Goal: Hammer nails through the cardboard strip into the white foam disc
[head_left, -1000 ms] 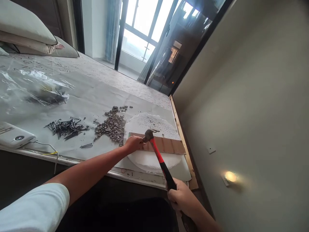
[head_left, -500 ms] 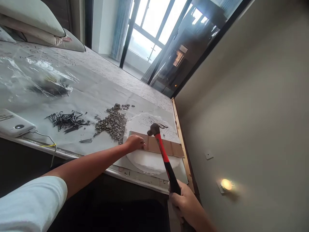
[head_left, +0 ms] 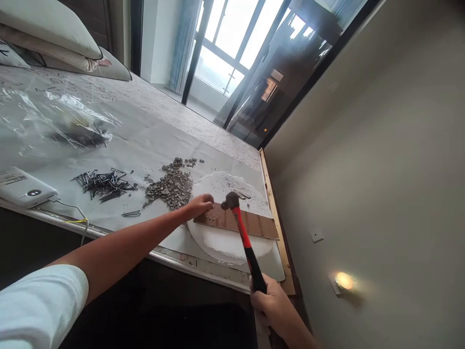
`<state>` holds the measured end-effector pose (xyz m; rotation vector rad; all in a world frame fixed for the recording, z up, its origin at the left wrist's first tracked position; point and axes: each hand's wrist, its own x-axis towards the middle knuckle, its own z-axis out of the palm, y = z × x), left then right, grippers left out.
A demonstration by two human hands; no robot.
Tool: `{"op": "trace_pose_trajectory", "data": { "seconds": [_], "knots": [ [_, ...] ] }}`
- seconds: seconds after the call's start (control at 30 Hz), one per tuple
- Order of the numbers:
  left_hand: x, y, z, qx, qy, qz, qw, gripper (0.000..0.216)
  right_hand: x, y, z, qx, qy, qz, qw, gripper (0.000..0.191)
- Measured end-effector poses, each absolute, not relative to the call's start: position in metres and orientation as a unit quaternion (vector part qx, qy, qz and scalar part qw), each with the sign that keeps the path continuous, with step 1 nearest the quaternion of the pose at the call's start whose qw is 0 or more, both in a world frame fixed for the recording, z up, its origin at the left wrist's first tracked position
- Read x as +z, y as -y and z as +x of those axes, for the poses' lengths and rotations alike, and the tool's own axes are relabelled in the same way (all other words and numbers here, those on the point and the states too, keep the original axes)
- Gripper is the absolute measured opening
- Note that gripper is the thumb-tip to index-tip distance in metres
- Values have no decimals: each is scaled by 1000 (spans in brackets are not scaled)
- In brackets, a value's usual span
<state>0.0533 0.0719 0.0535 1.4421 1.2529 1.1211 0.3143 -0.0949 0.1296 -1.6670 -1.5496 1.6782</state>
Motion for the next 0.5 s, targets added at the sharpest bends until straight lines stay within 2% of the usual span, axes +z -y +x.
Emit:
{"op": "trace_pose_trajectory", "data": {
  "seconds": [0.13,0.2,0.3,0.4,0.5],
  "knots": [
    [60,-73,43,503,-470,514,512,9,111,94,307,599,525,-589,135,15],
    [65,-73,27,512,-474,527,485,12,108,96,306,622,514,-571,148,14],
    [70,-71,-13,492,-541,560,390,16,109,100,315,667,487,-539,167,13],
    [67,-66,-61,396,-661,580,262,19,101,103,332,686,460,-527,202,21],
    [55,-52,-101,248,-725,606,213,17,78,102,348,714,428,-498,245,29]
  ]
}}
